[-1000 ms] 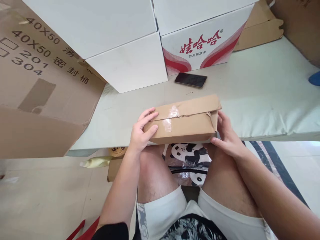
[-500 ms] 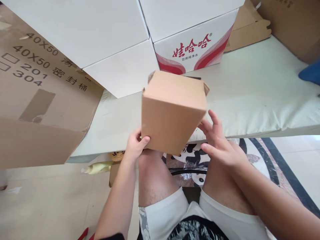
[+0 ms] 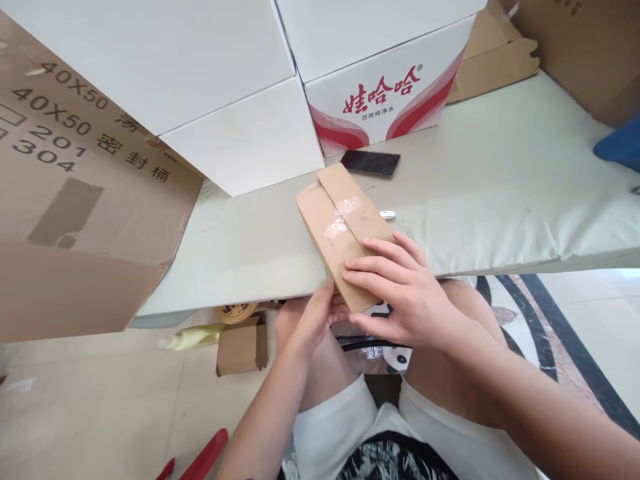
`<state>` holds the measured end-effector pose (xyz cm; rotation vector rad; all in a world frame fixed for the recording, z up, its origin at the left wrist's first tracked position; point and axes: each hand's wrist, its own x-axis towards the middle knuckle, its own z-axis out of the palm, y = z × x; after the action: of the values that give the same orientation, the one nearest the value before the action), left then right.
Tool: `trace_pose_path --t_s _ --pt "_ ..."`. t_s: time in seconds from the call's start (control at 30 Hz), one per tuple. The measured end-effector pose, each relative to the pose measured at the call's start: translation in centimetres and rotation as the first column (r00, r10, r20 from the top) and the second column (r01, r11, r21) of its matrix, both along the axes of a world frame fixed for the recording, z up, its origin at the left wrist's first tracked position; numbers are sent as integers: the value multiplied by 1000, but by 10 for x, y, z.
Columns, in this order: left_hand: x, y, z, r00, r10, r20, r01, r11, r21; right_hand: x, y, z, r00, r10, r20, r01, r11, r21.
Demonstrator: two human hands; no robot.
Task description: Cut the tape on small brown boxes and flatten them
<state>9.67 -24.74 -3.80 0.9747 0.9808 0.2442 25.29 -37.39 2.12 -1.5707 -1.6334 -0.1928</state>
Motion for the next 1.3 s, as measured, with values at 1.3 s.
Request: trace_pose_path --t_s 1.3 --pt "63 70 48 973 -222 -62 126 288 949 100 -26 25 717 -684 -138 575 691 -438"
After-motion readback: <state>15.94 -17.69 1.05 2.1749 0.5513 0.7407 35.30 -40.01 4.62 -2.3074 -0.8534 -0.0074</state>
